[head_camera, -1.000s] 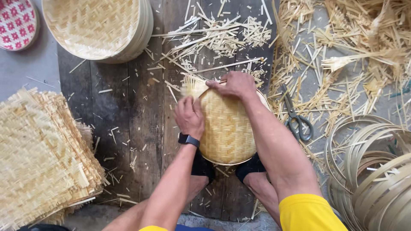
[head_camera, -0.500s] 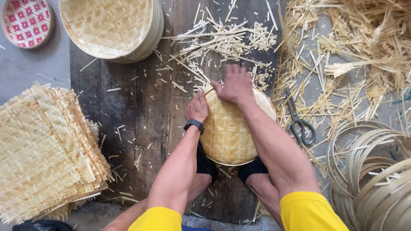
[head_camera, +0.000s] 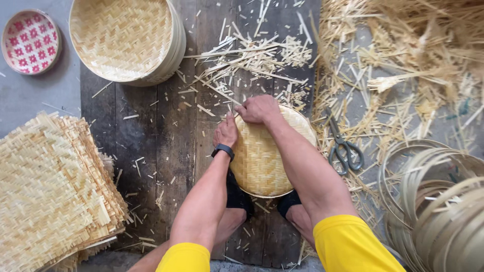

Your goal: The person assembles a round woven basket by placing a pre-woven mat over a wooden mold, fitting a bamboo ring, and trimming excess material with shears. The process is repeated for multiple baskets.

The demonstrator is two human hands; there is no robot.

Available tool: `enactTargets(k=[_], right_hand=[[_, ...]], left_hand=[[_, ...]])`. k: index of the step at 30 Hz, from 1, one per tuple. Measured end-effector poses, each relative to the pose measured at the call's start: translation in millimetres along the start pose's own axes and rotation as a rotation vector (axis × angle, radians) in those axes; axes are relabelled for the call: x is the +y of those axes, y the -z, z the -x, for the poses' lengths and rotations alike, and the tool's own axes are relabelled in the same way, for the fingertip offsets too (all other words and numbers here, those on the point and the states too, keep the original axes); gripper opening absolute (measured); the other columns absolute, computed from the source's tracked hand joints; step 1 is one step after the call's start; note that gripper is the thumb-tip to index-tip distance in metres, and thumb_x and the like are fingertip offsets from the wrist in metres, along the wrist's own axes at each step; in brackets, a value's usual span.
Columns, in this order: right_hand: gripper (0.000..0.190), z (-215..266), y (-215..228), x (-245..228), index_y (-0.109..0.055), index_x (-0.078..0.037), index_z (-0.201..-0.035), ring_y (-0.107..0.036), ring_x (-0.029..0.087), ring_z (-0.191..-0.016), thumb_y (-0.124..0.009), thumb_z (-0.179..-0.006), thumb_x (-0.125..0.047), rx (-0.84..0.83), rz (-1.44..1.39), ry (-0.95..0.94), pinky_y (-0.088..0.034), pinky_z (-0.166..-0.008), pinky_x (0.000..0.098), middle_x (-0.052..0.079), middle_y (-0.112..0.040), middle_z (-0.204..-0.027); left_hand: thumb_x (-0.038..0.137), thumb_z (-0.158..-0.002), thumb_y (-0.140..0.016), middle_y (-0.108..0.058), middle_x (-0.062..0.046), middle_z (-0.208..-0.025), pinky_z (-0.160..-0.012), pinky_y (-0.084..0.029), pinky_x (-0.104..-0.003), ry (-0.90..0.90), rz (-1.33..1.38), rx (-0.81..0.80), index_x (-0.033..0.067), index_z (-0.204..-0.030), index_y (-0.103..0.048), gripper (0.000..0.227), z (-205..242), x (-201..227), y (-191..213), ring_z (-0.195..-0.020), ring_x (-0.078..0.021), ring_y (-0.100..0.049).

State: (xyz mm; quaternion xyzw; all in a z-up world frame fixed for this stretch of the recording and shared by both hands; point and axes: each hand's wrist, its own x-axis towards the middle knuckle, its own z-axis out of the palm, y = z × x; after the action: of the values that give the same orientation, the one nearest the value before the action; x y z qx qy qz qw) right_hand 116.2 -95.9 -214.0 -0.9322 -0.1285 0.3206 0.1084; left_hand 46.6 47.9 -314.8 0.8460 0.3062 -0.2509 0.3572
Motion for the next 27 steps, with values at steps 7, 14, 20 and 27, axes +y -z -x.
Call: enactTargets(k=[7,14,20,27], right_hand=[[0.038,154.7,34.7,69.9,-0.07,-0.01,-0.124,-0.051,0.033,-0.134,-0.058,-0.101,-0.038,0.512,-0.207,0.017,-0.042,-0.113,0.0423,0.017,-0.054,-0.142],[0.048,364.4,97.9,98.0,-0.071,-0.015,-0.128,-0.069,0.031,-0.115,-0.051,-0.103,-0.05,0.059,0.24,-0.314,-0.053,-0.102,0.046,0.012,-0.071,-0.128],[0.049,356.5,22.2,107.5,-0.065,-0.01,-0.134,-0.071,0.027,-0.109,-0.061,-0.098,-0.044,0.051,-0.178,-0.301,-0.053,-0.1,0.0434,0.012,-0.07,-0.125],[0.047,199.9,-119.3,138.0,-0.065,0.0,-0.124,-0.068,0.024,-0.102,-0.057,-0.102,-0.041,0.418,-1.092,-0.373,-0.052,-0.093,0.0391,0.014,-0.072,-0.113]], left_hand=[[0.044,-0.094,-0.067,-0.066,-0.016,-0.112,-0.093,-0.051,-0.041,-0.268,0.425,0.45,0.0038,-0.113,-0.065,0.045,11.4,-59.3,23.5,-0.105,-0.0279,-0.064],[0.032,-0.089,-0.072,-0.073,-0.01,-0.104,-0.088,-0.054,-0.036,-0.28,0.524,0.365,0.0063,-0.105,-0.07,0.031,82.8,-87.2,72.3,-0.095,-0.0221,-0.07],[0.042,-0.091,-0.07,-0.076,-0.013,-0.098,-0.087,-0.054,-0.036,-0.308,0.377,0.249,0.003,-0.103,-0.074,0.041,86.1,-107.3,66.7,-0.092,-0.0218,-0.072],[0.054,-0.107,-0.047,-0.075,-0.017,-0.105,-0.09,-0.052,-0.042,0.014,0.658,-0.096,-0.0077,-0.108,-0.07,0.066,19.1,-110.7,-1.5,-0.099,-0.0277,-0.069]])
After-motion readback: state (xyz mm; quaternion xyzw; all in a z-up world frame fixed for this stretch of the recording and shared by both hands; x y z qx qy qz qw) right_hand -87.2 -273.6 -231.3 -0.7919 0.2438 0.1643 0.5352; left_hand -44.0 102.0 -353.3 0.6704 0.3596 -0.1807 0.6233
